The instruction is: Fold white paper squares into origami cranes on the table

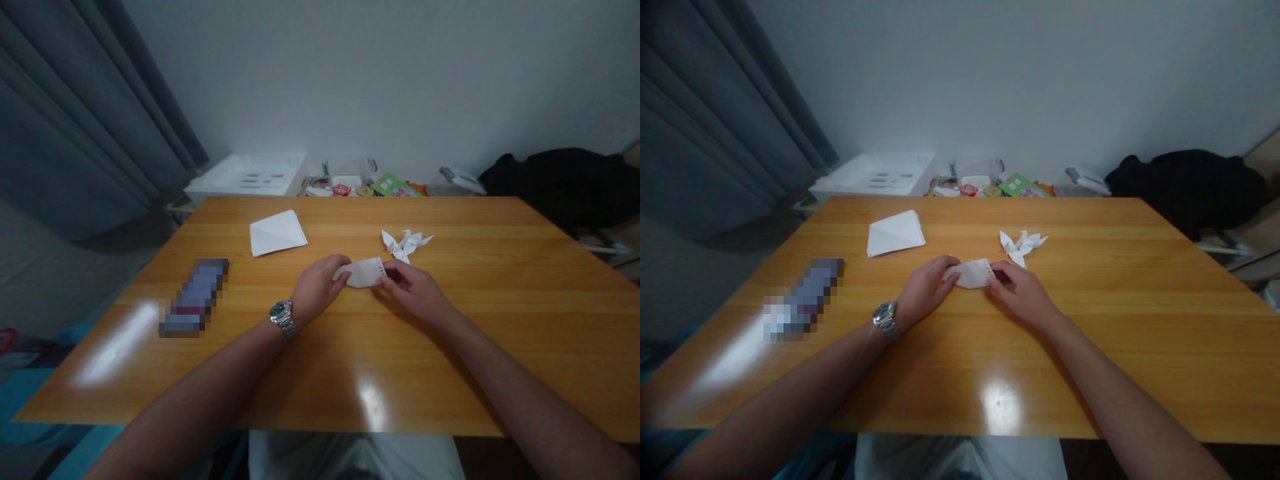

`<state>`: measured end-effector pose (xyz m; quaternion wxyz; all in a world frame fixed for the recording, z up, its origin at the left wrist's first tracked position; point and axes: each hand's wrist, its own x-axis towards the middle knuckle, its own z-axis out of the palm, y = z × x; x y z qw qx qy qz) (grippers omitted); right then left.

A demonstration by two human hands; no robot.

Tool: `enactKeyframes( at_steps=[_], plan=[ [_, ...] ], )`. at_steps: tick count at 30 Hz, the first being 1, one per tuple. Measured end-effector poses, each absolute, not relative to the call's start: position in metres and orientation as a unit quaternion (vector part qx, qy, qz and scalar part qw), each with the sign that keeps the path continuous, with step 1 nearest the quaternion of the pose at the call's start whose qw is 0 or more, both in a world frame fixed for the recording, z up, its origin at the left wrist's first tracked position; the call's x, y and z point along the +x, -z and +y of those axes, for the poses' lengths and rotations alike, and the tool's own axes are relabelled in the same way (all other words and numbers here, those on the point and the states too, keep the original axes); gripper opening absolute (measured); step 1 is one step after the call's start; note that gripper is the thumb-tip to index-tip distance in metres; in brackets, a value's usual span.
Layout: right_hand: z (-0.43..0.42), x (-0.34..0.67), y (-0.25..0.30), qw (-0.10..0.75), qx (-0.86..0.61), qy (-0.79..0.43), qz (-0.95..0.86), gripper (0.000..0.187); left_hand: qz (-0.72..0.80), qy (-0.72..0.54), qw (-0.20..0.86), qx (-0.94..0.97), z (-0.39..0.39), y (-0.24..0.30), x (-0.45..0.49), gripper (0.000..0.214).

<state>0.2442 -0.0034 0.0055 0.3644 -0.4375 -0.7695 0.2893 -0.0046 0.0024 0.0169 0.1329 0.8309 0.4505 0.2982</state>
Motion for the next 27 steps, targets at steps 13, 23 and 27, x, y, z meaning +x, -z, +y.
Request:
enactKeyframes(
  at_steps=[13, 23, 27],
  plan=[
    [0.003, 0.245, -0.002, 0.313, -0.491, -0.245, -0.775, 0.016, 0.416, -0.208, 0.018, 0.885, -0.002, -0.021, -0.001, 0.029],
    [0.007, 0.252, 0.006, 0.294, -0.436, -0.216, -0.823, 0.03, 0.406, -0.111, 0.029, 0.907, -0.011, -0.012, 0.002, 0.038],
    [0.007, 0.256, 0.006, 0.293, -0.398, -0.209, -0.844, 0.029, 0.409, -0.124, 0.038, 0.903, -0.008, -0.011, 0.002, 0.038]
  ],
)
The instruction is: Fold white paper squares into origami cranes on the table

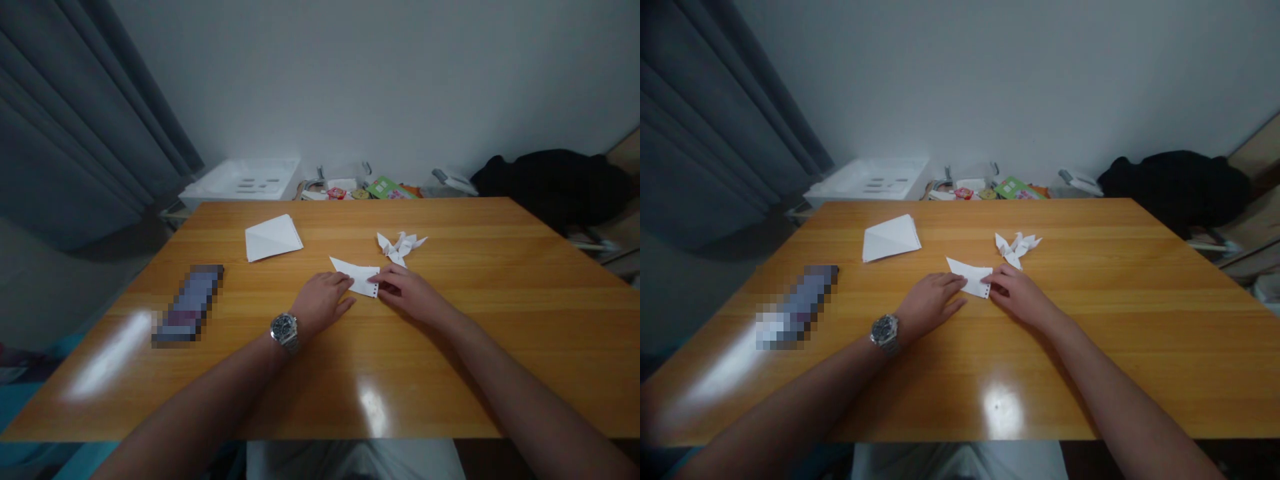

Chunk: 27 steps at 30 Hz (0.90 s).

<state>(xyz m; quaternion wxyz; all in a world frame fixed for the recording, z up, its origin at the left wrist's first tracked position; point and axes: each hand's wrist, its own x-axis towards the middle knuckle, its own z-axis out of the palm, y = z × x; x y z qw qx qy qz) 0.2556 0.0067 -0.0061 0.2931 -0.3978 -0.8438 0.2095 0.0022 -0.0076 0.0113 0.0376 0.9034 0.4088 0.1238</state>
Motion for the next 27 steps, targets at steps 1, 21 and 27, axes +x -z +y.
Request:
enactKeyframes(
  at_steps=[1, 21, 27],
  plan=[
    [0.006, 0.256, 0.006, 0.294, -0.397, -0.201, -0.846, 0.028, 0.411, -0.127, 0.038, 0.902, -0.007, -0.011, 0.003, 0.037],
    [0.007, 0.247, -0.003, 0.293, -0.418, -0.21, -0.834, 0.017, 0.413, -0.131, 0.037, 0.901, -0.003, -0.013, 0.009, 0.03],
    [0.012, 0.247, 0.004, 0.312, -0.444, -0.19, -0.818, 0.017, 0.35, -0.122, 0.059, 0.927, -0.006, -0.014, 0.008, 0.03]
  ],
)
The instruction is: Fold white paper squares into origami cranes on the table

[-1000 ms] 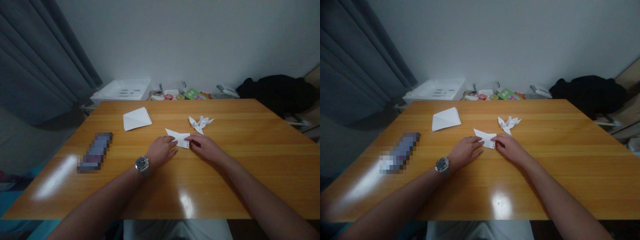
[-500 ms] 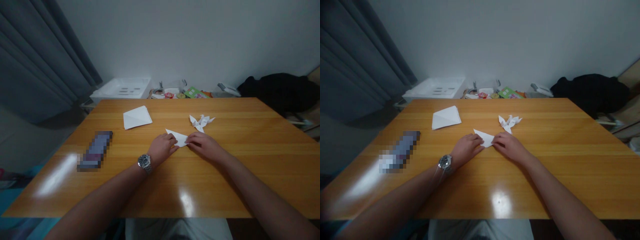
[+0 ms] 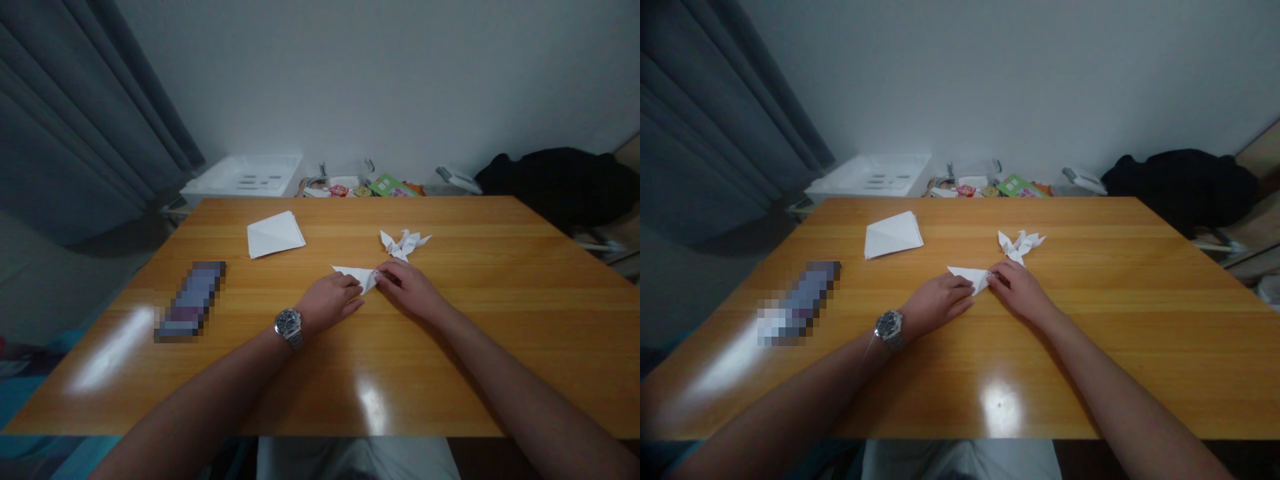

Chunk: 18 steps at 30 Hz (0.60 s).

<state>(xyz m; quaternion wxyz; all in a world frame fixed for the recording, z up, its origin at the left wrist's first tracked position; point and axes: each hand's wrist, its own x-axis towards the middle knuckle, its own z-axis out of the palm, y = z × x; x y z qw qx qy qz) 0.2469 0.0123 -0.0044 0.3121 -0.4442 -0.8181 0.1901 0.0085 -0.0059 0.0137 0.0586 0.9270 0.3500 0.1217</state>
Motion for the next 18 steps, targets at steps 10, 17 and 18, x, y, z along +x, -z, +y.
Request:
enactKeyframes(
  at_steps=[10, 17, 18],
  plan=[
    [0.021, 0.245, 0.015, 0.331, -0.456, -0.182, -0.806, 0.02, 0.341, -0.118, 0.104, 0.927, -0.013, -0.02, 0.003, 0.04],
    [0.026, 0.244, 0.02, 0.336, -0.472, -0.182, -0.794, 0.017, 0.334, -0.119, 0.123, 0.927, -0.013, -0.023, 0.002, 0.045],
    [0.026, 0.244, 0.02, 0.337, -0.474, -0.184, -0.792, 0.016, 0.332, -0.117, 0.12, 0.928, -0.013, -0.023, 0.002, 0.045]
  ],
)
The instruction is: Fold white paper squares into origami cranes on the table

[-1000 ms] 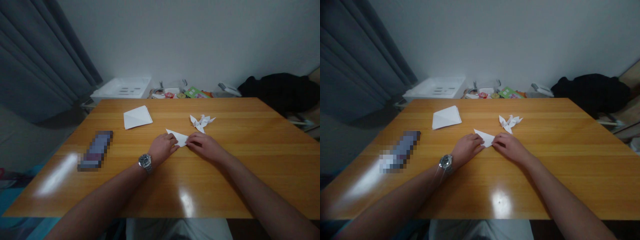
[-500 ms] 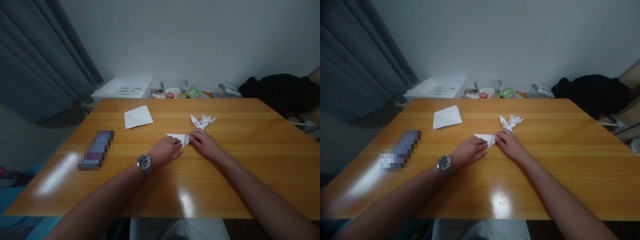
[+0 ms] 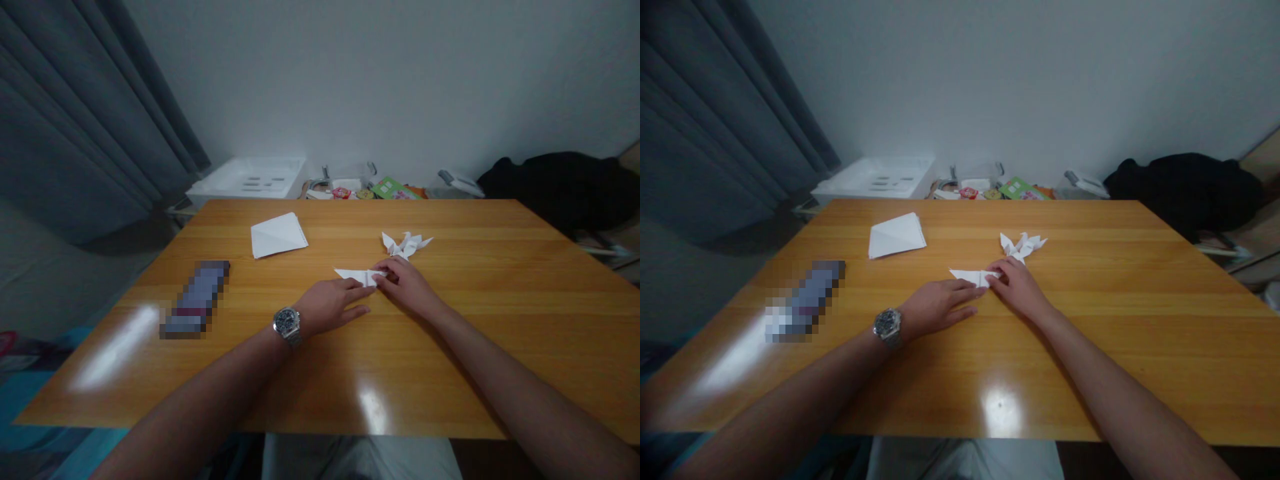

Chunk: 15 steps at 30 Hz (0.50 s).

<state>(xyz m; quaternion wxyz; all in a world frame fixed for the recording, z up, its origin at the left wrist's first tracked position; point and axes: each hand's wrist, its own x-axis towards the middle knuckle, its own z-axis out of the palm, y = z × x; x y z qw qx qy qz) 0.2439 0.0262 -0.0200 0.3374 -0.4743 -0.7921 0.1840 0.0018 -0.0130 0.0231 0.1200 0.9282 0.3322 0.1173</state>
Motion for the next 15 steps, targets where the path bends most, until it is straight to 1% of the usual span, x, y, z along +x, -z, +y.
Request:
enactKeyframes(
  at_steps=[8, 15],
  plan=[
    [0.031, 0.241, 0.018, 0.328, -0.487, -0.221, -0.779, 0.014, 0.33, -0.099, 0.087, 0.935, -0.013, -0.021, 0.002, 0.045],
    [0.038, 0.238, 0.021, 0.321, -0.482, -0.199, -0.79, 0.013, 0.326, -0.096, 0.07, 0.938, -0.012, -0.021, 0.002, 0.047]
  ],
)
